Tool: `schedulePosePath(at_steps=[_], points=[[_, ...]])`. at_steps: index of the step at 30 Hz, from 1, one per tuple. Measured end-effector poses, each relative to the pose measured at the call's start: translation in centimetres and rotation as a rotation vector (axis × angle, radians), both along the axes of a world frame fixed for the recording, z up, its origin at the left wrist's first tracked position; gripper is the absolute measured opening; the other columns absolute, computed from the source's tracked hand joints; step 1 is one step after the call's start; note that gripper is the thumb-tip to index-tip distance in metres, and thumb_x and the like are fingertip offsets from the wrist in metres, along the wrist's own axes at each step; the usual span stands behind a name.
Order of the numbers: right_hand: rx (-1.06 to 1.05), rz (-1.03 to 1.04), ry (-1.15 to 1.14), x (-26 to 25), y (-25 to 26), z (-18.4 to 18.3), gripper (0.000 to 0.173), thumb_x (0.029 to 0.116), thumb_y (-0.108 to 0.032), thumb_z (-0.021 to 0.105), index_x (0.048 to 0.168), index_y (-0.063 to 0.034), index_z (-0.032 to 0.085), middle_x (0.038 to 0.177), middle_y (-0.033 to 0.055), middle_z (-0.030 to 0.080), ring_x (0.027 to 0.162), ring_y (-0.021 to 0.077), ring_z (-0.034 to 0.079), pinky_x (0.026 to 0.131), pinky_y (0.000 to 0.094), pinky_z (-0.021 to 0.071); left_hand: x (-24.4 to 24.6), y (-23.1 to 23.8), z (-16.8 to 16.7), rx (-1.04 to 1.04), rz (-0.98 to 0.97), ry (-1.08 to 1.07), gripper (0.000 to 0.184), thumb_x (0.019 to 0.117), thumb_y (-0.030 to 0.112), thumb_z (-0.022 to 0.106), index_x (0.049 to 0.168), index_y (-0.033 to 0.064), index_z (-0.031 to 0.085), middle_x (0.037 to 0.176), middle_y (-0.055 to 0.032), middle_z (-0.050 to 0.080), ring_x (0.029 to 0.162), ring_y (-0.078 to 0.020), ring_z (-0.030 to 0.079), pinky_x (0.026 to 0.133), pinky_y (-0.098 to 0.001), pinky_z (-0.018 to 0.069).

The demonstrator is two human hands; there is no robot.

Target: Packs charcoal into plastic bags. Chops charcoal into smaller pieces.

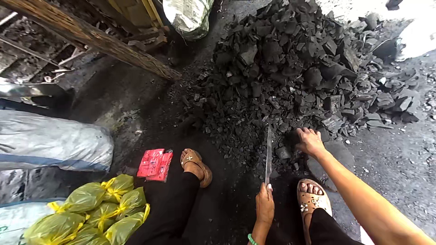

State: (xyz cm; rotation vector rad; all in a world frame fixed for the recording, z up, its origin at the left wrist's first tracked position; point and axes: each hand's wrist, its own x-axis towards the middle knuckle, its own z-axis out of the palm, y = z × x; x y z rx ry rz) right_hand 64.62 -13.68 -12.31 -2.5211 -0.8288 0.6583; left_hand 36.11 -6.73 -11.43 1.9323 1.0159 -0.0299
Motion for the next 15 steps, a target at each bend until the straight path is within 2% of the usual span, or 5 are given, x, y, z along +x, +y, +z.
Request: schedulePosePath(at_steps=[2,5,9,13,15], points=[[0.271,-0.172,0.074,-0.5,-2.5,0.7,0.058,0.0844,-0.008,0.080,0.137,0.0027,0.056,0.131,0.0328,0.059,0.122,0.0506,0.057,0.099,0.0696,0.0445,0.4,-0.3,0.0,0.002,-0.019,-0.030,0.035,0.1098,0.018,0.041,0.117,-0.0084,0.063,0.077,-0.0143,0.061,0.064,-0.0227,0.058,0.066,-0.0409,0.0520],[0.637,-0.426,0.237,-2.4,-7.3,0.5,0.057,0.0934,-0.008,0.066,0.148,-0.0109,0.051,0.145,0.0234,0.052,0.122,0.0386,0.059,0.098,0.0584,0.0497,1.2,-1.4,-0.3,0.013,-0.066,-0.114,0.034,0.1087,0.016,0.042,0.114,-0.0099,0.063,0.076,-0.0133,0.061,0.063,-0.0201,0.057,0.064,-0.0382,0.0517],[0.404,-0.494,0.069,-4.8,-11.5,-2.1,0.038,0.0912,-0.013,0.078,0.127,-0.0022,0.069,0.123,0.0307,0.061,0.115,0.0481,0.059,0.097,0.0679,0.0456,2.9,-2.9,-0.1,0.023,-0.192,-0.109,0.034,0.1079,0.014,0.044,0.114,-0.0119,0.064,0.084,-0.0199,0.066,0.077,-0.0288,0.066,0.077,-0.0448,0.0548],[0.453,-0.603,0.113,-5.9,-12.1,-2.2,0.039,0.0863,-0.004,0.081,0.121,0.0053,0.066,0.132,0.0314,0.057,0.112,0.0429,0.063,0.096,0.0569,0.0526,5.6,-3.9,1.7,0.045,-0.334,-0.076,0.036,0.1083,0.017,0.043,0.114,-0.0113,0.064,0.091,-0.0241,0.069,0.088,-0.0361,0.070,0.085,-0.0508,0.0545],[0.505,-0.604,0.139,-6.0,-12.0,-2.3,0.036,0.0872,-0.001,0.079,0.120,0.0058,0.066,0.128,0.0275,0.062,0.106,0.0367,0.067,0.093,0.0529,0.0543,7.4,-4.3,3.5,0.103,-0.365,-0.158,0.034,0.1075,0.016,0.047,0.113,-0.0111,0.065,0.090,-0.0239,0.069,0.086,-0.0366,0.070,0.082,-0.0511,0.0554]])
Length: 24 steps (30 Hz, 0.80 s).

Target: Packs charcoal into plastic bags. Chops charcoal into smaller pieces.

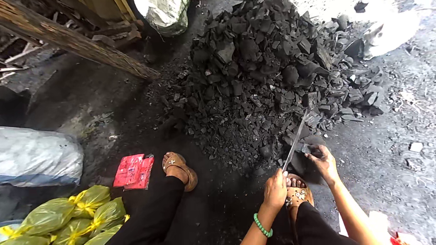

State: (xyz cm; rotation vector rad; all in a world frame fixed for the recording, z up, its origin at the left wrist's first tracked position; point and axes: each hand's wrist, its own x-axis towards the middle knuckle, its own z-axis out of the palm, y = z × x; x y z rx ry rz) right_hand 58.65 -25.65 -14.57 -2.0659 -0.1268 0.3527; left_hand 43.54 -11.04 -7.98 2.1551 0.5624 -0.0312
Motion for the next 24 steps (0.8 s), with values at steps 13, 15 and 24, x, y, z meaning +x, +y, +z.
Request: schedulePosePath(at_steps=[13,15,24], points=[[0.043,-0.025,0.065,0.1,-0.5,-0.2,0.038,0.0879,-0.002,0.079,0.123,0.0017,0.064,0.109,0.0213,0.072,0.095,0.0290,0.071,0.089,0.0507,0.0556,2.7,-0.9,-2.9,-0.066,-0.259,0.616,0.040,0.1121,0.021,0.034,0.139,-0.0008,0.053,0.121,-0.0249,0.067,0.118,-0.0393,0.064,0.101,-0.0549,0.0490],[0.083,-0.030,0.087,-0.4,0.4,-0.2,0.039,0.0877,-0.001,0.078,0.123,0.0024,0.064,0.109,0.0213,0.071,0.094,0.0277,0.070,0.088,0.0489,0.0562,1.4,-0.8,-3.0,-0.053,-0.183,0.487,0.039,0.1113,0.020,0.036,0.131,-0.0044,0.058,0.111,-0.0256,0.069,0.110,-0.0394,0.067,0.097,-0.0540,0.0512],[-0.422,0.019,-0.086,5.3,5.5,-0.4,0.059,0.0983,-0.034,0.070,0.139,0.0054,0.056,0.141,0.0347,0.052,0.134,0.0554,0.045,0.106,0.0723,0.0340,-3.4,4.4,-3.8,0.041,0.219,0.164,0.037,0.1097,0.016,0.042,0.123,-0.0132,0.061,0.097,-0.0273,0.069,0.090,-0.0385,0.070,0.086,-0.0514,0.0551]])
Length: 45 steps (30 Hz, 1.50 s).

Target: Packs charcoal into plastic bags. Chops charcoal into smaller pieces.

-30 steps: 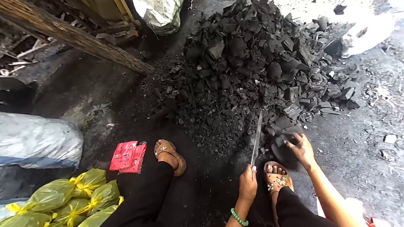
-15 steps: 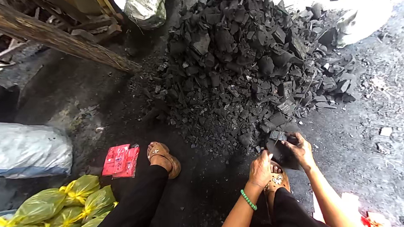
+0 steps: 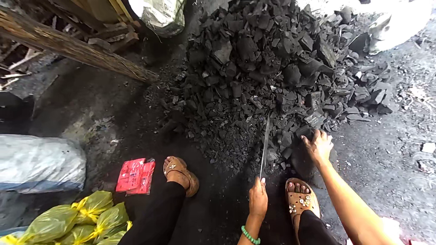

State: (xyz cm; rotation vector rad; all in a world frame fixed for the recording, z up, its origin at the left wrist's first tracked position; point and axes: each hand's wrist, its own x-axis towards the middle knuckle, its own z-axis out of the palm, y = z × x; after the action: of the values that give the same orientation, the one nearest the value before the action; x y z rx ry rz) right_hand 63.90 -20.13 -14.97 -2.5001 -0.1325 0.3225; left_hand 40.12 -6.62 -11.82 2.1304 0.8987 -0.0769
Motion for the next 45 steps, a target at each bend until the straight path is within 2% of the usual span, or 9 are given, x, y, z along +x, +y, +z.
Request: schedulePosePath(at_steps=[5,13,19,25,31,34,38,43,45], points=[[-0.108,-0.045,0.133,2.6,1.6,-0.5,0.064,0.0948,-0.038,0.075,0.141,0.0017,0.055,0.140,0.0293,0.057,0.138,0.0515,0.044,0.111,0.0745,0.0238,-1.0,-0.2,0.3,-0.012,0.023,-0.004,0.037,0.1095,0.016,0.042,0.120,-0.0125,0.063,0.089,-0.0244,0.067,0.081,-0.0352,0.068,0.080,-0.0495,0.0547],[0.426,0.014,0.176,-0.3,-4.1,2.7,0.039,0.0927,-0.019,0.078,0.122,0.0044,0.066,0.113,0.0248,0.069,0.106,0.0362,0.065,0.096,0.0584,0.0495,-0.1,-1.7,1.0,-0.057,-0.079,-0.133,0.035,0.1079,0.015,0.045,0.117,-0.0135,0.064,0.088,-0.0233,0.068,0.081,-0.0328,0.069,0.080,-0.0474,0.0560],[0.168,0.096,0.190,-2.2,-5.0,0.4,0.051,0.0919,-0.024,0.080,0.132,0.0027,0.064,0.125,0.0321,0.061,0.117,0.0479,0.059,0.101,0.0651,0.0442,3.2,-3.1,2.2,-0.105,-0.266,-0.024,0.038,0.1097,0.019,0.042,0.117,-0.0106,0.064,0.097,-0.0251,0.069,0.094,-0.0364,0.069,0.089,-0.0504,0.0535],[0.119,0.126,-0.117,-3.9,-4.7,1.4,0.044,0.0811,-0.008,0.086,0.121,0.0016,0.069,0.128,0.0335,0.056,0.102,0.0496,0.066,0.082,0.0653,0.0562,4.6,-2.7,3.2,-0.075,-0.224,-0.037,0.038,0.1094,0.020,0.043,0.123,-0.0100,0.063,0.099,-0.0249,0.070,0.094,-0.0359,0.070,0.089,-0.0508,0.0545],[0.199,0.316,-0.022,-5.8,-6.2,-0.9,0.042,0.0920,-0.030,0.075,0.129,-0.0112,0.071,0.155,0.0281,0.042,0.135,0.0452,0.051,0.107,0.0561,0.0479,3.4,-2.9,2.1,-0.072,-0.208,-0.040,0.038,0.1093,0.018,0.044,0.122,-0.0122,0.063,0.093,-0.0245,0.069,0.087,-0.0358,0.069,0.084,-0.0505,0.0548],[0.320,0.235,-0.016,-6.5,-6.4,-0.5,0.027,0.1009,-0.015,0.061,0.121,-0.0052,0.075,0.138,0.0269,0.060,0.128,0.0439,0.058,0.108,0.0590,0.0460,3.0,-3.5,2.0,-0.071,-0.248,0.000,0.038,0.1092,0.018,0.044,0.122,-0.0123,0.063,0.093,-0.0258,0.070,0.089,-0.0377,0.070,0.085,-0.0515,0.0548],[0.412,0.061,0.083,-6.1,-5.8,0.8,0.044,0.0948,-0.010,0.072,0.136,0.0005,0.060,0.124,0.0245,0.068,0.112,0.0405,0.067,0.098,0.0634,0.0506,4.5,-4.0,3.8,-0.069,-0.292,0.004,0.038,0.1095,0.019,0.044,0.122,-0.0104,0.063,0.098,-0.0254,0.070,0.095,-0.0372,0.070,0.091,-0.0516,0.0541],[0.480,-0.114,0.099,-6.6,-5.6,0.1,0.045,0.0940,-0.012,0.074,0.135,0.0005,0.059,0.120,0.0239,0.070,0.112,0.0366,0.068,0.100,0.0591,0.0498,6.8,-5.5,6.5,0.091,-0.185,-0.662,0.028,0.1046,0.015,0.050,0.099,-0.0094,0.064,0.065,-0.0116,0.059,0.055,-0.0168,0.059,0.058,-0.0293,0.0535],[0.485,-0.086,0.080,-6.8,-5.8,-0.2,0.045,0.0945,-0.011,0.073,0.135,0.0025,0.060,0.125,0.0255,0.067,0.116,0.0379,0.065,0.103,0.0585,0.0478,7.7,-6.2,6.7,0.055,-0.164,-0.828,0.035,0.1087,0.023,0.045,0.101,-0.0060,0.062,0.065,-0.0065,0.055,0.056,-0.0101,0.056,0.059,-0.0229,0.0528]])
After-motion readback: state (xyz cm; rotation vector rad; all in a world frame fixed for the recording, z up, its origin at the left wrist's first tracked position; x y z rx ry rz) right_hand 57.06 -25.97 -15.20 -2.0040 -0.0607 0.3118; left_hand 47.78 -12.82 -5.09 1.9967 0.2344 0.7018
